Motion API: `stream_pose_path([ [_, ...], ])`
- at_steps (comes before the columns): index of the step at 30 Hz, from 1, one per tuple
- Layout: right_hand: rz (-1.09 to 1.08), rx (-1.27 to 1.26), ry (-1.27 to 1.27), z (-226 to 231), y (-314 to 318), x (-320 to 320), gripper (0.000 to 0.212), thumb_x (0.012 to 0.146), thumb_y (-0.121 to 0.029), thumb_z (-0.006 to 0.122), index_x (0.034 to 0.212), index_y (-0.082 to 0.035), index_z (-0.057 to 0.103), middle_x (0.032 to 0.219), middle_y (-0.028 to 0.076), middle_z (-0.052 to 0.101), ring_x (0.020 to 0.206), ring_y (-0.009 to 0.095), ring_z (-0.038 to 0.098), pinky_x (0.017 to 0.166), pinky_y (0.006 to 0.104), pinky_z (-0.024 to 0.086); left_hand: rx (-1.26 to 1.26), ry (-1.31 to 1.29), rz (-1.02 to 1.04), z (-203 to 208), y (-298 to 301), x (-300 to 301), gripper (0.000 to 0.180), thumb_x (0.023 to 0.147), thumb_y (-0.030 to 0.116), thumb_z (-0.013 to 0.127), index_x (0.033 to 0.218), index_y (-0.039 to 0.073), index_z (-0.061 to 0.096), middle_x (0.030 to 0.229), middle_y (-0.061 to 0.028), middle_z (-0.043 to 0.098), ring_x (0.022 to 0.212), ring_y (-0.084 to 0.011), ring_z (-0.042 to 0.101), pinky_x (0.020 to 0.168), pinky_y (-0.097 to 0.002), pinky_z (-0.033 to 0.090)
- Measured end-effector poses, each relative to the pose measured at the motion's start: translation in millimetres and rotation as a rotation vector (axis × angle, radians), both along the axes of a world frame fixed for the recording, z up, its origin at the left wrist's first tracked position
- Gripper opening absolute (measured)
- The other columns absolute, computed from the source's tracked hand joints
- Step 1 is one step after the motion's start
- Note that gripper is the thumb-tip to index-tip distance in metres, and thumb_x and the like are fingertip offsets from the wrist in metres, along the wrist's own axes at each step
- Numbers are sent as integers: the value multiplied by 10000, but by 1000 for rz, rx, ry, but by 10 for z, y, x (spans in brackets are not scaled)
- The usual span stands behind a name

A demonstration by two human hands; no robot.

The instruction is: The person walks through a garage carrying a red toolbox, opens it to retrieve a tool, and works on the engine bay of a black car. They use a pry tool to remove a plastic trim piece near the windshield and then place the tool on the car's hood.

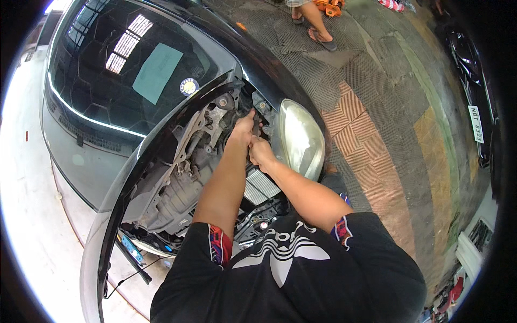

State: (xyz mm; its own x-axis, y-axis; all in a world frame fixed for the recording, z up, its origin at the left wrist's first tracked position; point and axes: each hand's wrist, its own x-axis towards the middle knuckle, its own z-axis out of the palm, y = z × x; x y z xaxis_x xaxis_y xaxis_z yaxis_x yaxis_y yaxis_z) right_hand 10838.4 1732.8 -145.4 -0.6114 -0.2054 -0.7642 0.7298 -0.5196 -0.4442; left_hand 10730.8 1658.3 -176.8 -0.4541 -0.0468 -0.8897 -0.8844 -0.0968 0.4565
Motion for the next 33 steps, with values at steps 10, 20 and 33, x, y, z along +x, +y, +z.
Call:
stream_pose_path([
  [10, 21, -24, -83, 312, 250, 160, 249, 1085, -279, 378, 1117, -65, 502, 628, 0, 391, 465, 113, 323, 414, 294, 235, 238, 36, 237, 441, -74, 156, 424, 1084, 254, 349, 1354, -53, 458, 1370, -192, 572, 1322, -346, 485, 1077, -432, 403],
  [20, 14, -238, -161, 275, 248, 44, 285, 1078, -365, 366, 1007, -124, 500, 615, -8, 382, 484, 121, 355, 457, 301, 273, 164, 64, -65, 368, -184, 230, 308, 1074, 218, 400, 1153, 1, 605, 1015, -107, 695, 717, -175, 572, 574, -307, 435],
  [33, -76, -211, -109, 300, 78, 17, 285, 1096, -326, 332, 944, -135, 481, 610, -23, 364, 456, 111, 328, 424, 292, 244, -17, 87, -119, 346, -15, 200, 238, 1045, 78, 414, 1107, 0, 630, 950, -117, 688, 586, -170, 573, 428, -323, 446],
])
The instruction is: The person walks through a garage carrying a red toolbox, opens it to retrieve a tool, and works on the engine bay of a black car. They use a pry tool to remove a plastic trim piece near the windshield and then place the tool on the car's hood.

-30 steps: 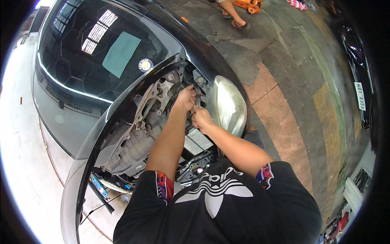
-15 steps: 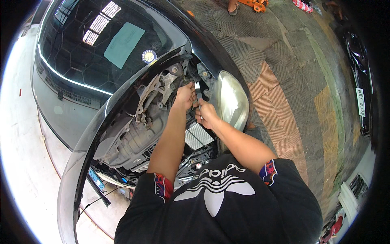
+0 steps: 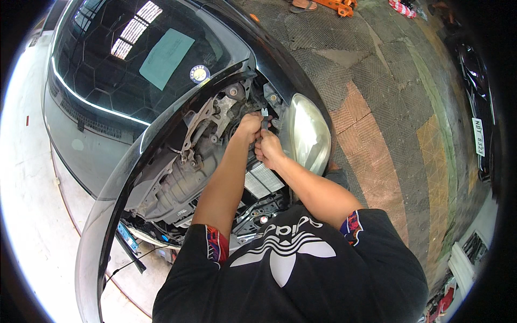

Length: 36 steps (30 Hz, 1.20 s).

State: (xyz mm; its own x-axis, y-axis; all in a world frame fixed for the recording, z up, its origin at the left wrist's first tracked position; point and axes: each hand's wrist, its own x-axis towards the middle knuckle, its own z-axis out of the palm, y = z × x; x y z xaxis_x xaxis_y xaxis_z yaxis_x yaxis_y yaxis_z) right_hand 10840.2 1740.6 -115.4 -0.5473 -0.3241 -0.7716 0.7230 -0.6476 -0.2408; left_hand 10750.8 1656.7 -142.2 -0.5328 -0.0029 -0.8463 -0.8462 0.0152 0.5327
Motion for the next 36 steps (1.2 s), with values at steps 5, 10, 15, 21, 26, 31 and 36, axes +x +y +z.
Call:
stream_pose_path([
  [5, -32, 43, 102, -171, 3, 60, 282, 1106, -301, 333, 937, -124, 473, 616, -25, 365, 458, 111, 318, 418, 288, 257, 17, 7, -58, -146, -49, -21, 244, 1049, 91, 432, 1161, -6, 626, 937, -90, 674, 579, -160, 565, 414, -334, 443],
  [10, -27, 105, 101, -209, -44, 107, 299, 1108, -313, 356, 922, -103, 461, 608, -16, 362, 450, 114, 311, 410, 288, 258, 34, 14, -154, -336, -194, -4, 264, 1041, 81, 462, 1258, -16, 576, 973, -95, 690, 585, -159, 563, 443, -329, 444],
  [15, -19, 125, 102, -187, -11, 130, 305, 1106, -317, 363, 919, -97, 457, 601, -11, 357, 445, 118, 305, 404, 297, 259, 7, -11, -176, -170, -137, 4, 307, 1023, 72, 516, 1312, -15, 568, 911, -73, 670, 697, -165, 601, 551, -336, 489],
  [21, -47, 132, 97, -205, -49, 136, 297, 1101, -305, 383, 905, -94, 459, 599, -5, 375, 439, 117, 325, 395, 297, 260, 11, 17, -214, 9, -103, 1, 326, 1009, 51, 513, 1319, -46, 543, 930, -82, 675, 711, -173, 618, 574, -336, 513],
  [26, -51, 144, 110, -230, -88, 94, 295, 1096, -304, 402, 887, -104, 460, 591, -11, 380, 433, 114, 326, 394, 293, 259, 119, 21, -35, -148, -106, 16, 254, 1011, 49, 481, 1214, -35, 607, 1092, -117, 712, 729, -184, 634, 594, -335, 533],
  [31, -21, 124, 85, -169, -19, 38, 277, 1096, -298, 406, 893, -118, 462, 586, -17, 378, 412, 118, 316, 389, 296, 245, 143, -3, 26, -218, -103, 10, 266, 1020, 47, 474, 1255, -35, 568, 1137, -120, 706, 815, -200, 650, 673, -353, 564],
  [36, -17, 84, 41, -62, 21, -62, 262, 1099, -273, 400, 899, -115, 464, 589, -18, 380, 402, 119, 313, 386, 303, 235, 188, -14, 59, -146, -156, 40, 300, 1026, 40, 475, 1316, -31, 505, 1133, -133, 710, 855, -208, 658, 710, -344, 572],
])
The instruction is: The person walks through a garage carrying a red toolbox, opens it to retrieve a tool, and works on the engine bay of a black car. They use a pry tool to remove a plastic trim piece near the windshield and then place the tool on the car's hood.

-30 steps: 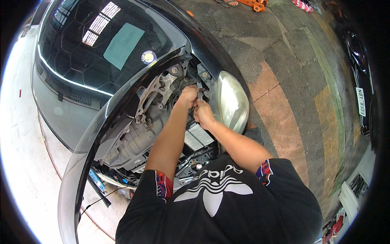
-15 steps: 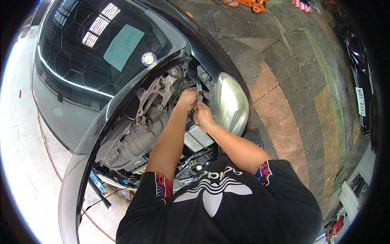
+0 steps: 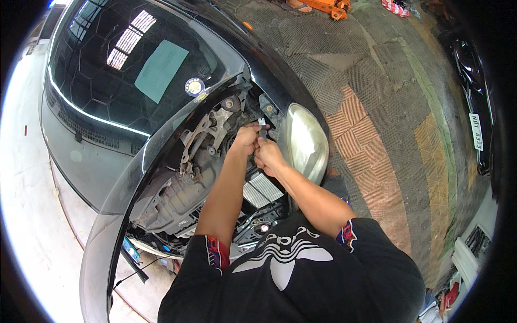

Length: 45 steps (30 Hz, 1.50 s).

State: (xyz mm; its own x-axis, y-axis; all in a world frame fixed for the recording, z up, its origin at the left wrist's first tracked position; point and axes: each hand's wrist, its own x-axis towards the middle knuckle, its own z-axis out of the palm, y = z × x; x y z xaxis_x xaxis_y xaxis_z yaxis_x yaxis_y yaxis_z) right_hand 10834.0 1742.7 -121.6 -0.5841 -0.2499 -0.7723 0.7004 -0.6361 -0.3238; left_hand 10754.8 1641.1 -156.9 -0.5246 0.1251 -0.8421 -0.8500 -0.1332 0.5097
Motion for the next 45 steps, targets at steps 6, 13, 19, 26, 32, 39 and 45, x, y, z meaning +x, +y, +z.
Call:
stream_pose_path([
  [6, 42, 193, 135, -84, -115, 61, 258, 1104, -252, 393, 914, -101, 478, 607, -18, 411, 411, 108, 343, 388, 291, 269, -31, 13, 97, -127, 22, -2, 263, 990, 5, 495, 1234, -41, 585, 1101, -123, 716, 793, -191, 629, 690, -364, 552],
  [13, 27, 757, 475, -617, -455, 176, 297, 1081, -212, 414, 944, 8, 560, 665, 109, 570, 523, 251, 546, 510, 394, 422, -2, 8, -40, -56, -32, -113, 425, 1003, -7, 481, 1415, -52, 385, 1136, -154, 697, 803, -208, 632, 714, -339, 566],
  [19, 45, 911, 515, -534, -390, 122, 291, 1062, -196, 450, 932, 29, 581, 639, 132, 586, 534, 283, 570, 533, 433, 428, 32, -17, 48, -74, -9, -84, 407, 1001, -13, 482, 1398, -54, 398, 1123, -154, 693, 814, -210, 631, 723, -354, 567],
  [26, 123, 565, 250, -610, -211, 56, 286, 1065, -214, 470, 940, 16, 586, 658, 64, 574, 501, 170, 519, 469, 370, 382, -16, -24, 136, -23, 161, -74, 212, 1004, 13, 505, 1174, -11, 630, 1041, -97, 699, 819, -201, 618, 751, -365, 549],
  [32, 259, 826, 341, -390, -269, 131, 353, 1027, -213, 477, 1116, 90, 635, 1035, 320, 684, 1023, 487, 646, 887, 491, 483, 75, -15, 178, -181, -5, -29, 351, 1020, 29, 506, 1365, 0, 454, 1033, -128, 664, 812, -236, 631, 712, -382, 578],
  [39, 21, 271, 183, -394, -330, 43, 232, 1094, -241, 411, 948, -77, 486, 602, -3, 418, 425, 138, 399, 398, 309, 298, 154, -46, 133, -184, -56, -92, 251, 1039, 42, 481, 1285, -2, 474, 1060, -121, 671, 835, -218, 627, 734, -362, 577],
  [45, -9, 54, 39, -23, -207, 19, 246, 1096, -262, 383, 939, -81, 438, 651, 13, 426, 453, 141, 393, 419, 319, 296, 139, -45, 108, -158, -69, -85, 212, 1037, 38, 471, 1235, -21, 519, 1053, -124, 677, 824, -203, 631, 737, -348, 575],
])
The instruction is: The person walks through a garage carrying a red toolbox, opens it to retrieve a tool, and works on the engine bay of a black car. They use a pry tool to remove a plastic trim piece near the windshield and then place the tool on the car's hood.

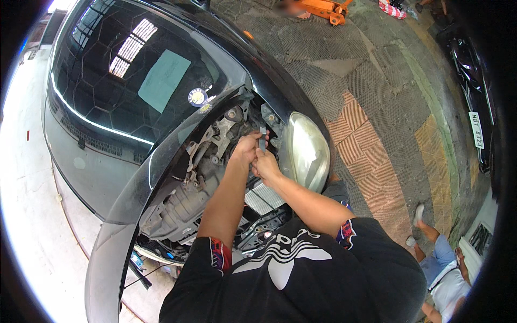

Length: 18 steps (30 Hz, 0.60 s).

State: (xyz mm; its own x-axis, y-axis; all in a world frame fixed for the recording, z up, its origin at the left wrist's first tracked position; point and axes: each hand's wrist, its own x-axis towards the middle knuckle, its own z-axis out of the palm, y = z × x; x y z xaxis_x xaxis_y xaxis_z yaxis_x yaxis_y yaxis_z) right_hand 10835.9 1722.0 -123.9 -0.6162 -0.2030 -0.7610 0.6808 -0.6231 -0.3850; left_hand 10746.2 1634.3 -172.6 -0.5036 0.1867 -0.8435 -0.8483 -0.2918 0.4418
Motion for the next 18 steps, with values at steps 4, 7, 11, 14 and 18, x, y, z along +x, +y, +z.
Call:
stream_pose_path([
  [4, -93, -97, 0, -89, -45, 43, 257, 1097, -269, 397, 939, -74, 453, 657, 16, 439, 445, 143, 377, 414, 329, 302, -18, 20, -30, 31, 22, -10, 199, 1035, 31, 457, 1186, -39, 566, 1025, -127, 666, 822, -198, 628, 728, -348, 575],
  [7, -79, -42, -11, -61, -57, 58, 262, 1100, -269, 398, 940, -73, 464, 662, 14, 438, 445, 138, 369, 415, 324, 301, -17, 1, -3, 44, 25, 1, 193, 1035, 31, 457, 1184, -41, 558, 1027, -122, 664, 810, -191, 620, 727, -343, 576],
  [11, -37, 31, 17, -37, -68, 73, 268, 1107, -266, 388, 936, -78, 474, 648, -2, 418, 451, 120, 361, 414, 308, 288, -17, -24, 10, 88, 17, 13, 213, 1041, 40, 469, 1241, -21, 505, 1044, -109, 675, 803, -185, 628, 717, -331, 585],
  [14, -23, 24, 44, -119, -61, 102, 278, 1096, -264, 407, 951, -50, 510, 656, 48, 484, 473, 171, 441, 439, 349, 340, -10, -14, 17, 78, 11, 34, 241, 1039, 37, 475, 1273, -22, 491, 1050, -106, 668, 805, -183, 623, 722, -328, 585],
  [18, 150, 551, 340, -665, -118, 196, 304, 1081, -242, 436, 900, -21, 539, 663, 62, 537, 515, 189, 504, 483, 363, 401, -9, 3, 9, 25, 82, 17, 234, 1042, 49, 472, 1261, -19, 520, 1037, -100, 664, 802, -184, 614, 713, -331, 576],
])
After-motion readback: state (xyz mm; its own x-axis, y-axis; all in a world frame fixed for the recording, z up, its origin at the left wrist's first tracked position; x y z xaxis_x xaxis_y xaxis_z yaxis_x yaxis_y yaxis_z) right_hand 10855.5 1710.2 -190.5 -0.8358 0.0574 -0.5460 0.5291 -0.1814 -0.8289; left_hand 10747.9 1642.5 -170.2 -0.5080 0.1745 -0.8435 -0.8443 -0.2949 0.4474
